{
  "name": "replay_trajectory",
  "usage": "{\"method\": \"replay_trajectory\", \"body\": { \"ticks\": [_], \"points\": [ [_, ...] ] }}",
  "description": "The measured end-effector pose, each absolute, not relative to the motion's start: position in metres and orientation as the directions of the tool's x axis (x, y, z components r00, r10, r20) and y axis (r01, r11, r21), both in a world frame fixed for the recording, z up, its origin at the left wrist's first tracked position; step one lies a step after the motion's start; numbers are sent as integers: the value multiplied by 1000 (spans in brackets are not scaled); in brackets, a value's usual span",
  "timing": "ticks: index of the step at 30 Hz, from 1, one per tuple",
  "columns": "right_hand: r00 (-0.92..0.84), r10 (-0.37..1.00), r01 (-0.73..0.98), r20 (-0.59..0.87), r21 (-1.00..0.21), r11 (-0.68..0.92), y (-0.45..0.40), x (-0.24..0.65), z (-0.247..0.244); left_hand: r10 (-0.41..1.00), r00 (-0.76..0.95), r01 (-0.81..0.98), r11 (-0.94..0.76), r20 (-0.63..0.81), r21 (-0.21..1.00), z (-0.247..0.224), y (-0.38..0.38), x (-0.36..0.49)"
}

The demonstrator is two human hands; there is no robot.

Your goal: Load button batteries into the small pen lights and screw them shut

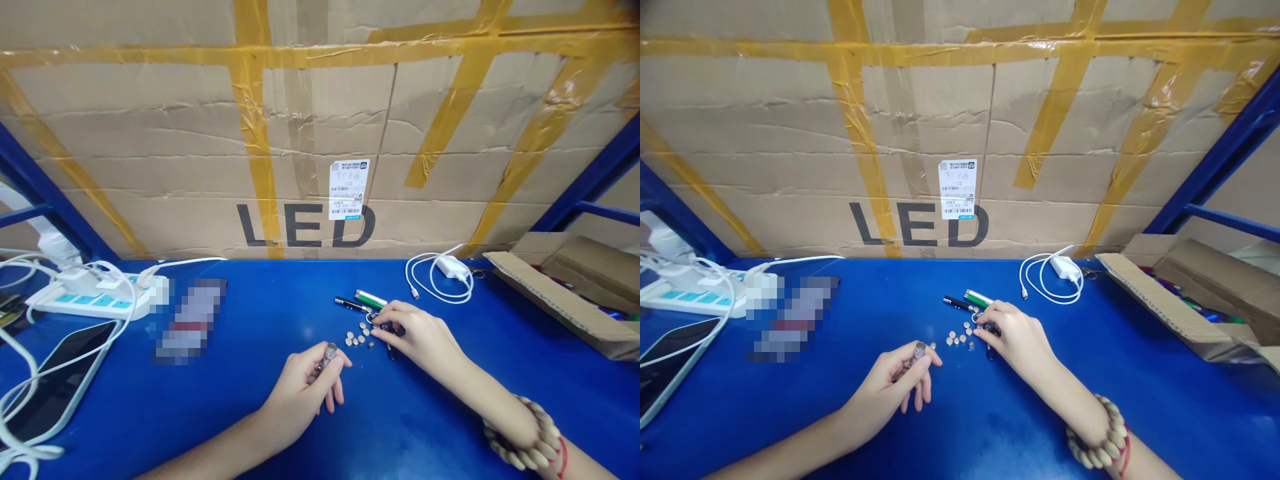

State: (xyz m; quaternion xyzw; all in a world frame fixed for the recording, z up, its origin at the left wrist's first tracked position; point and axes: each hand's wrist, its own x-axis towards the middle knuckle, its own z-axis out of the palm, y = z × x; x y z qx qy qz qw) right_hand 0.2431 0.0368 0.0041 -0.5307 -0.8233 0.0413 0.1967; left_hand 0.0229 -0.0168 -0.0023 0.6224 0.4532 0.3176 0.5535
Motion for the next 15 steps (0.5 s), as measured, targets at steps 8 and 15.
{"method": "replay_trajectory", "body": {
  "ticks": [8, 15],
  "points": [
    [-289, 905, 751, 314, -511, 417, 30, 238, 5, 911, 402, 206, 3, -87, 978, 0, -17, 22],
    [-386, 815, 604, 431, -550, 577, 25, 230, 5, 914, 397, 229, -7, -86, 973, 2, -17, 21]
  ]
}}
